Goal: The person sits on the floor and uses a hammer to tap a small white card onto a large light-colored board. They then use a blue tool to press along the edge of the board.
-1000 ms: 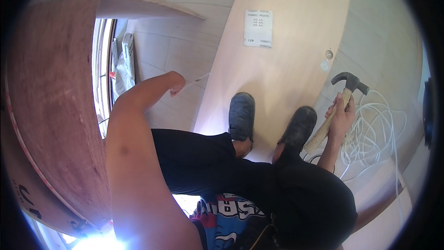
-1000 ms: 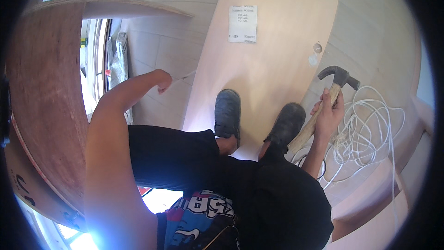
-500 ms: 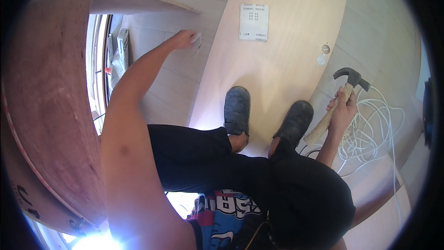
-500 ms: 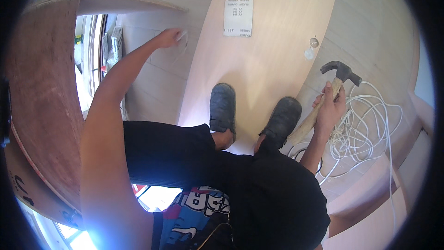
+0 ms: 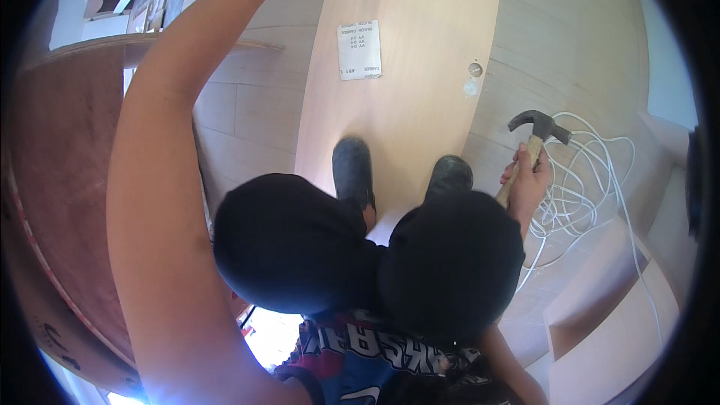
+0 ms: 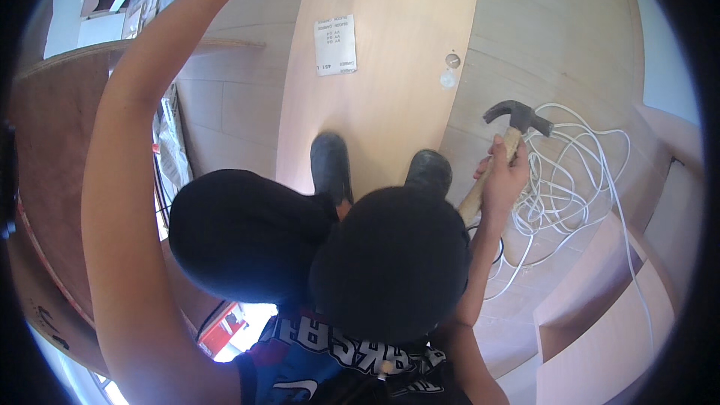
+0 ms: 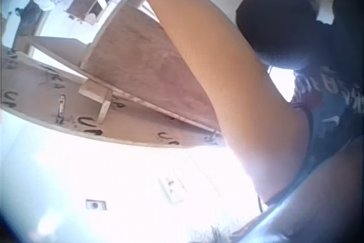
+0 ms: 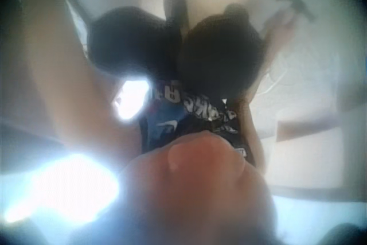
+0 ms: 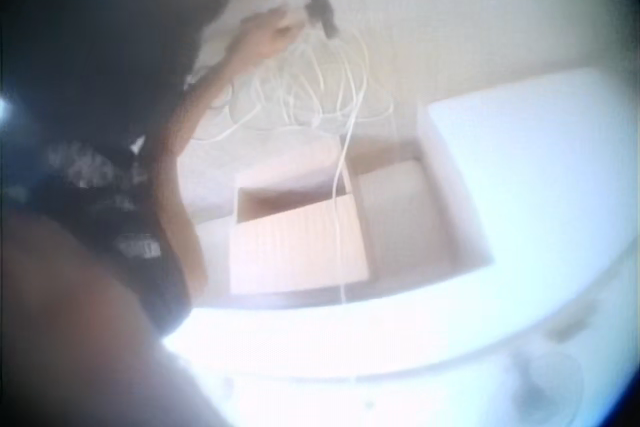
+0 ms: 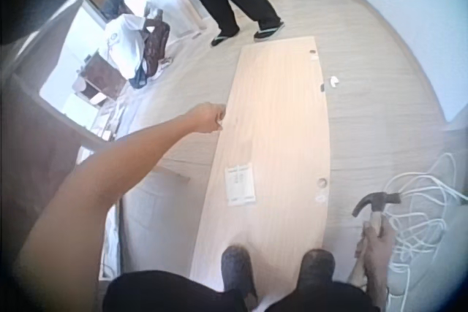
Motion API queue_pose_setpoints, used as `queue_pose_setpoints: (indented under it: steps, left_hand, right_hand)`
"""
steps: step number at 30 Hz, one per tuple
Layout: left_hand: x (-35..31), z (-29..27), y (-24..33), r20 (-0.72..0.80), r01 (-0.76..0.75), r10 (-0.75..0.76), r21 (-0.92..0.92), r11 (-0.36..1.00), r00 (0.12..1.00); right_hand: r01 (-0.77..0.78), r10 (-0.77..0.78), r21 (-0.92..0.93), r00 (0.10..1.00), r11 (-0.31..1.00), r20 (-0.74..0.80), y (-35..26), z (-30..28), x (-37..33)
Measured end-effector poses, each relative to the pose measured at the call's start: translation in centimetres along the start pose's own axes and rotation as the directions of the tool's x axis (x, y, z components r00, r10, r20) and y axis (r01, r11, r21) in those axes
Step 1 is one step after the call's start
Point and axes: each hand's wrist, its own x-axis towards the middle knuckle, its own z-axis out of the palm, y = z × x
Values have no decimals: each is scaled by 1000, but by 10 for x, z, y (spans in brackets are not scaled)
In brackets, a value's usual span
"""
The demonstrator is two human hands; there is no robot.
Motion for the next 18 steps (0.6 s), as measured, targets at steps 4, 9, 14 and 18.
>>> queue_pose_setpoints:
  steps: [4,9,14,18]
  left_hand:
    - [-17,29,44,282,219,-125,-328,919,951]
    - [-51,186,62,-93,255,-293,-294,921,952]
    - [-80,383,1,-23,215,-868,-965,148,496]
    - [-114,412,-59,-511,499,-848,-703,506,141]
  right_hand:
    - [85,-87,-55,995,995,-41,20,-8,19]
    - [372,-403,-272,913,888,-67,21,-13,15]
    - [417,-455,-321,889,850,-51,36,-14,33]
    - [382,-410,-230,908,895,-86,63,-11,33]
